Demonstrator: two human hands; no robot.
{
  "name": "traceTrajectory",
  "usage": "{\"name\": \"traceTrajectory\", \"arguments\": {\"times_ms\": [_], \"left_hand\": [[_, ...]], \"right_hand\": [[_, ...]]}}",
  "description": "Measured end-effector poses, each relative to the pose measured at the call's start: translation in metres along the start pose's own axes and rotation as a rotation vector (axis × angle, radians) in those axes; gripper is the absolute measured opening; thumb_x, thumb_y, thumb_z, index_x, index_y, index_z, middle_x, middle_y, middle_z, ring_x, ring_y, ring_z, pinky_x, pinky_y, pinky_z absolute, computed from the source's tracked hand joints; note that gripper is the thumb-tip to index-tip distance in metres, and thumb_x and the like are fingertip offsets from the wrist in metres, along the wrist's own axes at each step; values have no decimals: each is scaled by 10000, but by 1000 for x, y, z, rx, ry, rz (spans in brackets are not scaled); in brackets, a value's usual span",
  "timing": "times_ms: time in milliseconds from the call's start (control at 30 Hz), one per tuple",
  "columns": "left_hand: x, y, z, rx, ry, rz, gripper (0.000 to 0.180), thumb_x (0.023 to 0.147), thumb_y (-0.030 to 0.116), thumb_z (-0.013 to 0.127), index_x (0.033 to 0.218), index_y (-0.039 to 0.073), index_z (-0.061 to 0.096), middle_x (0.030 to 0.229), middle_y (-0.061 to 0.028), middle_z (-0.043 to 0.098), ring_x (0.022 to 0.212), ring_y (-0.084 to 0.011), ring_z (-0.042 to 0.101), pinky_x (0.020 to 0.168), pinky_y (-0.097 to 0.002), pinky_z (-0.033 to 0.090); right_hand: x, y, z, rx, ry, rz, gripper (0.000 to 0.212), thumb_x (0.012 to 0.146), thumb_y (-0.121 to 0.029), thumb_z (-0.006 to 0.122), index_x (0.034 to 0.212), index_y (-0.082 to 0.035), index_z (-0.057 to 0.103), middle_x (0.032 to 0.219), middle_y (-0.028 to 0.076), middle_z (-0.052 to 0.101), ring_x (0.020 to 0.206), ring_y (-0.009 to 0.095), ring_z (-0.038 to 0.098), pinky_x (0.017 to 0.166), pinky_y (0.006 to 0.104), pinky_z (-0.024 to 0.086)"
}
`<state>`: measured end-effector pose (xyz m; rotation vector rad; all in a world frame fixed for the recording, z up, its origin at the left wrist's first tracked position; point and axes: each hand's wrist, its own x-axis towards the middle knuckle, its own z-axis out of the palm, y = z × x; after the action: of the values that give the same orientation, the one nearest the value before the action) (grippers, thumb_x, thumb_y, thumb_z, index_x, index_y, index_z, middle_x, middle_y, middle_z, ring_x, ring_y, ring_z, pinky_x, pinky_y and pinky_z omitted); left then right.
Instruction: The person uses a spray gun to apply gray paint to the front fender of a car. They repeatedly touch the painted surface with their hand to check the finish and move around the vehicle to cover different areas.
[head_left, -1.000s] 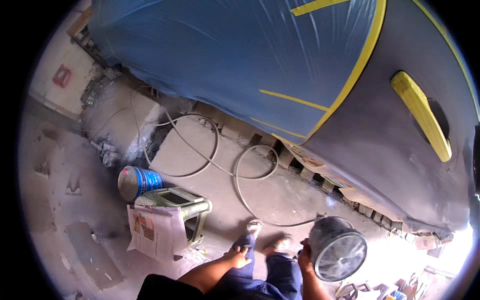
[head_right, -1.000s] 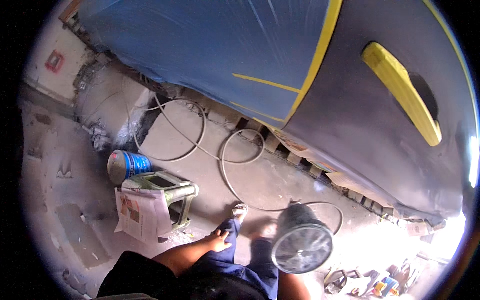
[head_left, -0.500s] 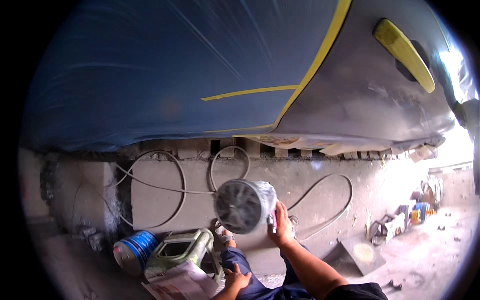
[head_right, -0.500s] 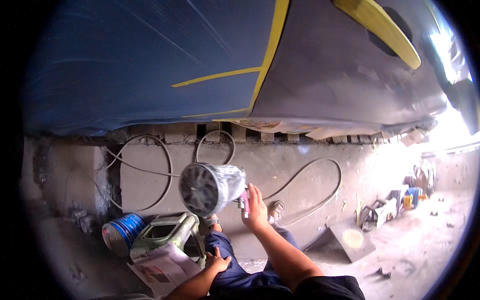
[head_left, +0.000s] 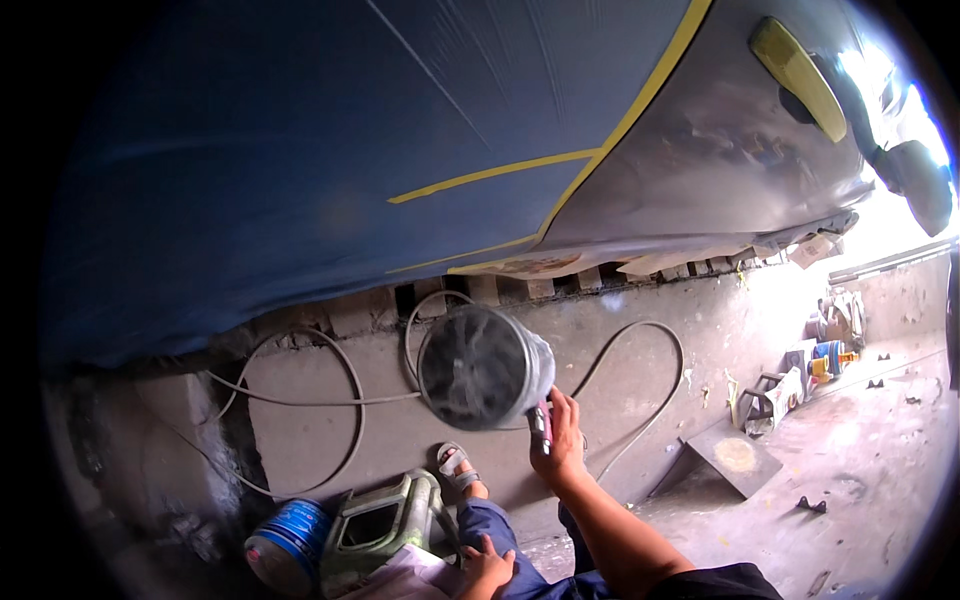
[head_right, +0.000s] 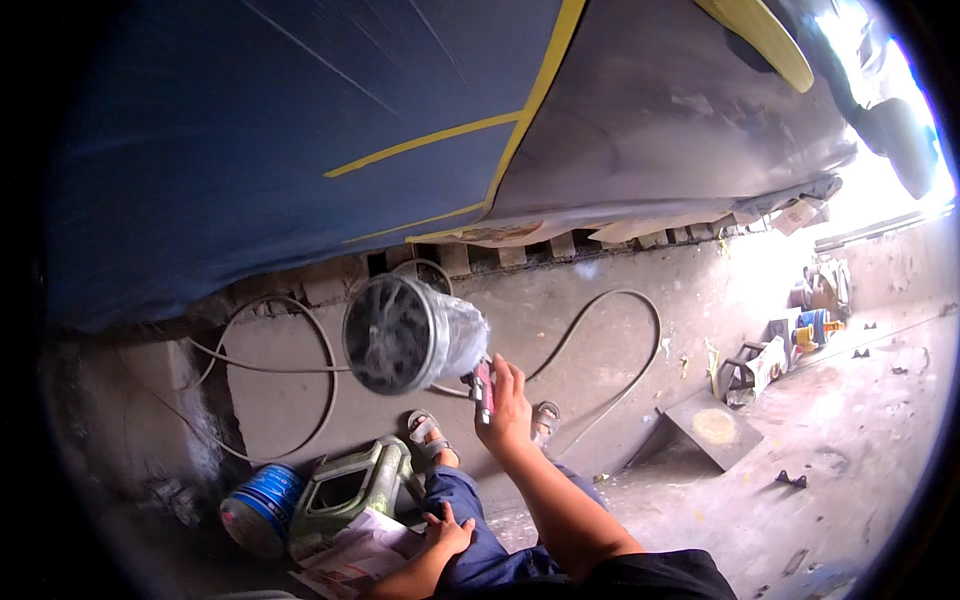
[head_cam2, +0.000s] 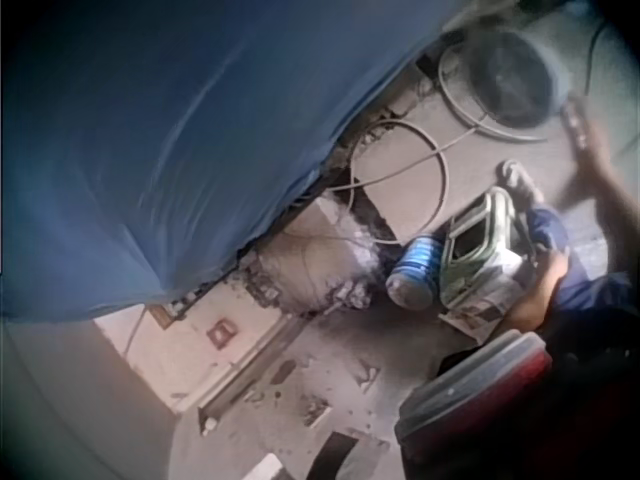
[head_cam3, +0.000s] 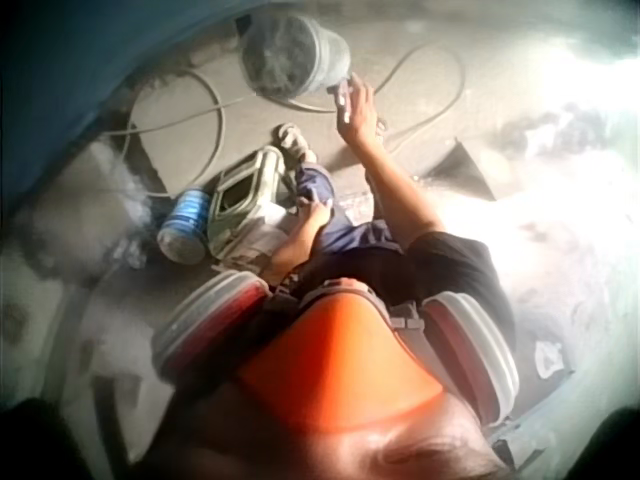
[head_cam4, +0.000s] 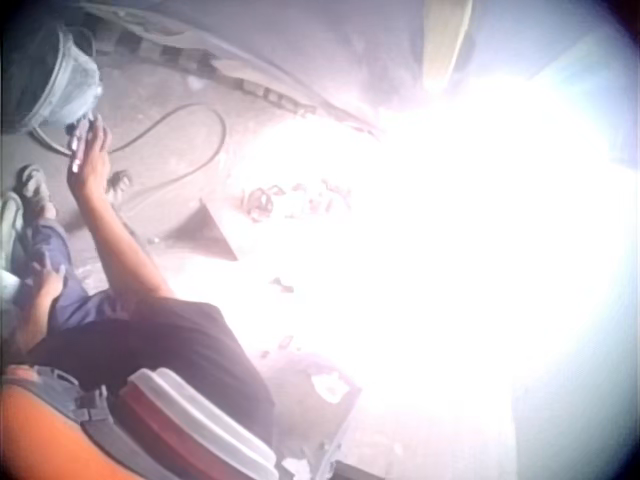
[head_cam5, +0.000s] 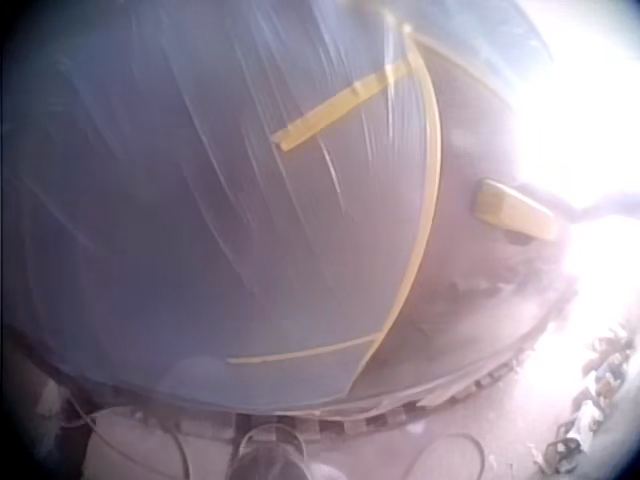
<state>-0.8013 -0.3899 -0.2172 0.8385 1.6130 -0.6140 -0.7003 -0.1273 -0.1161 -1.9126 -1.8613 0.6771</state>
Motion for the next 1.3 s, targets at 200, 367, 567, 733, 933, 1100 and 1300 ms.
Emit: {"name": "traceTrajectory", "arguments": {"times_ms": [200, 367, 567, 733, 933, 1100, 1300], "left_hand": [[-15, 5, -13, 3, -9, 9, 849, 812, 586, 497, 1470, 194, 131, 1447, -340, 104, 1238, -493, 366, 1005, -496, 360], [-18, 5, -13, 39, 13, 8, 833, 816, 578, 497, 1467, 193, 147, 1443, -334, 117, 1232, -481, 373, 994, -497, 369], [-21, 4, -14, 42, 25, 3, 824, 818, 580, 496, 1464, 197, 159, 1442, -326, 116, 1229, -475, 376, 982, -507, 373], [-25, 2, -20, -8, 11, -4, 821, 818, 583, 496, 1463, 200, 163, 1446, -326, 103, 1256, -475, 346, 991, -510, 362], [-9, -9, -6, 51, 56, 11, 819, 822, 579, 491, 1467, 200, 155, 1450, -311, 137, 1278, -466, 329, 1018, -483, 346], [-14, -9, -12, 29, 15, 0, 819, 826, 576, 489, 1468, 200, 147, 1453, -304, 145, 1282, -468, 324, 1037, -480, 324], [-33, -3, -26, 48, 2, -15, 827, 822, 582, 494, 1469, 211, 137, 1465, -291, 123, 1275, -481, 324, 1025, -512, 326]], "right_hand": [[-3, 0, -7, 11, 92, -84, 645, 763, -43, 578, 1341, -47, 293, 1232, 235, 420, 1014, 423, 533, 776, 464, 498], [18, 18, 24, 62, 62, -36, 584, 785, -47, 555, 1322, -62, 325, 1213, 227, 433, 1014, 424, 533, 803, 465, 489], [31, 23, 36, 108, 6, -37, 562, 784, -23, 534, 1308, -49, 331, 1191, 235, 441, 1010, 434, 526, 818, 472, 482], [23, 12, 12, 88, 1, -13, 577, 767, -8, 545, 1302, -38, 331, 1175, 242, 446, 996, 435, 529, 802, 468, 489], [-14, -4, -22, 41, 144, -190, 645, 738, -13, 583, 1323, -28, 313, 1194, 246, 445, 1014, 422, 530, 777, 447, 506], [-14, -6, -8, 66, 83, -140, 701, 718, 1, 583, 1357, -36, 298, 1251, 234, 437, 1075, 414, 515, 830, 431, 493], [5, -12, 4, 107, 30, -52, 687, 718, 17, 565, 1351, -45, 305, 1267, 216, 437, 1093, 416, 503, 860, 438, 475]]}}
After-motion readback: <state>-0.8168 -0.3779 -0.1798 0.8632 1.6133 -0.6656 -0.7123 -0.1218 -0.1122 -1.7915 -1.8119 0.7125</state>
